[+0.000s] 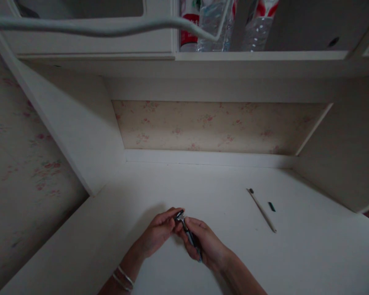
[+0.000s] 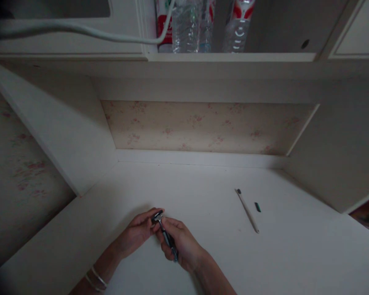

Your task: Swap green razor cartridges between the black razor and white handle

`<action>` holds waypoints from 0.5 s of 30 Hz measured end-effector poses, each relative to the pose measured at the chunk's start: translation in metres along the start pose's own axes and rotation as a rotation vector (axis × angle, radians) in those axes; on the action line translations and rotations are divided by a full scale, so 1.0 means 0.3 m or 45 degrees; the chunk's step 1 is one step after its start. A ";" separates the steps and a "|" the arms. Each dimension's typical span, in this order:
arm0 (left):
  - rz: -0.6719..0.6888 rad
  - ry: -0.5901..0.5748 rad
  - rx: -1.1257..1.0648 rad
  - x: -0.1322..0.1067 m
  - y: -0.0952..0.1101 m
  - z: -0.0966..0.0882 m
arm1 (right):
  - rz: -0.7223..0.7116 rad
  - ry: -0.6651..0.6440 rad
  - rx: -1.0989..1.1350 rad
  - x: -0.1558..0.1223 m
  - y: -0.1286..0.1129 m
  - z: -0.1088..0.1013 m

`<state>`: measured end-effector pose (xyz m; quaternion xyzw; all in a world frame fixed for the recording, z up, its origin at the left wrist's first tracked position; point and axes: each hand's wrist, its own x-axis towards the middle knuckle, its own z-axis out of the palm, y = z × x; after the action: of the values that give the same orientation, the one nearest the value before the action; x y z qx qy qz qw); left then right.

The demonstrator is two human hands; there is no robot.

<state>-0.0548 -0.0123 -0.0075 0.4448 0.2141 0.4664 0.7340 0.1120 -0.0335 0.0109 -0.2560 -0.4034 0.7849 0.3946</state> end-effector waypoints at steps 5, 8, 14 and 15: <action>-0.012 0.012 0.046 0.002 0.002 -0.002 | -0.025 0.007 -0.005 0.001 0.000 -0.006; -0.013 -0.058 0.120 0.004 -0.005 -0.017 | 0.020 0.000 0.012 0.000 -0.001 -0.022; -0.046 -0.165 0.276 0.000 0.001 -0.023 | 0.247 -0.053 0.147 0.000 -0.002 -0.057; -0.048 -0.175 0.283 -0.001 0.004 -0.020 | 0.276 -0.069 0.151 0.000 -0.002 -0.061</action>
<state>-0.0600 -0.0097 -0.0094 0.5502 0.2220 0.3944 0.7018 0.1253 -0.0255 0.0015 -0.2530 -0.3368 0.8520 0.3109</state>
